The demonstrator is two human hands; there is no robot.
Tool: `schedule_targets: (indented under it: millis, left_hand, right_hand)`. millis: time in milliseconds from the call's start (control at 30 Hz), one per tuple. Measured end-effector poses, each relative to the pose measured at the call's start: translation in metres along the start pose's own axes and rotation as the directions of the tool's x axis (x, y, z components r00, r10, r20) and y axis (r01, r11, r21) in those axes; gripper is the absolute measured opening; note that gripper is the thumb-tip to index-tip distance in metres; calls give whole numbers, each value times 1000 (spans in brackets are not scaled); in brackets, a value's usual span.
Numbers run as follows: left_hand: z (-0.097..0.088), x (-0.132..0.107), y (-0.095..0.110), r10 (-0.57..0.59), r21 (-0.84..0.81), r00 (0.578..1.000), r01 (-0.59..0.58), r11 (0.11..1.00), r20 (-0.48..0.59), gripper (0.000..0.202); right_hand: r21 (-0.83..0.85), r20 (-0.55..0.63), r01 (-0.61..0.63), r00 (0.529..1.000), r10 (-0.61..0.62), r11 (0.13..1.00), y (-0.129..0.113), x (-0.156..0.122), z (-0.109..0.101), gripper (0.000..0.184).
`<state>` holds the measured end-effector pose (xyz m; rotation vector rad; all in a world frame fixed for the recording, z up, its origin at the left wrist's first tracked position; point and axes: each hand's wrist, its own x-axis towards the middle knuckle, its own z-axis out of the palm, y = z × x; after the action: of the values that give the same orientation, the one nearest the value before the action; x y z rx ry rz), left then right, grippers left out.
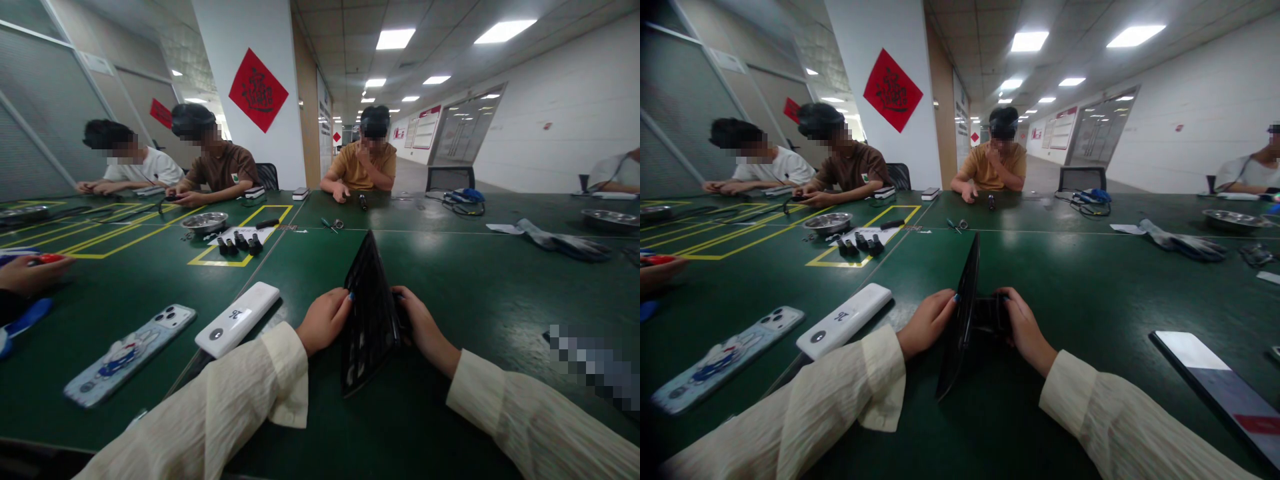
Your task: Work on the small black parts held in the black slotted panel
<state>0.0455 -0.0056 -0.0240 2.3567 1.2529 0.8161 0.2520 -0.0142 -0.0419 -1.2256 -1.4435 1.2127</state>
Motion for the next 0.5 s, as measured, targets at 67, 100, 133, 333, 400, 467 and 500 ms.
schedule_targets:
  millis: [67, 100, 133, 333, 400, 467, 500]
  left_hand:
    - [0, 0, -1, 2, 1, 1000, -2, 1000, -4, 36]
    - [1, 0, -1, 3, -1, 1000, -3, 1000, -4, 36]
    - [1, 0, -1, 3, -3, 1000, -3, 1000, -4, 36]
    - [1, 0, -2, 10, -6, 1000, -10, 1000, 1, 35]
    - [2, 0, -2, 12, -4, 1000, -12, 1000, 3, 35]
    - [2, 1, -3, 9, -2, 1000, -9, 1000, 3, 36]
    - [2, 1, -3, 7, -3, 1000, -7, 1000, 2, 36]
  right_hand:
    - [-8, -2, 1, 1000, -1, 1000, -1, 0, 0, 29]
    - [-11, -5, 3, 1000, -3, 1000, -1, 0, 0, 29]
    - [-12, -7, 6, 1000, -6, 1000, -1, -1, 0, 30]
    - [-3, -6, -1, 1000, 1, 1000, 0, 0, 0, 30]
    - [2, -1, -4, 1000, 4, 1000, 0, 0, 1, 30]
    - [6, 2, -4, 1000, 4, 1000, -1, 1, 1, 29]
    - [5, -1, -1, 1000, 1, 1000, -1, 1, 1, 29]
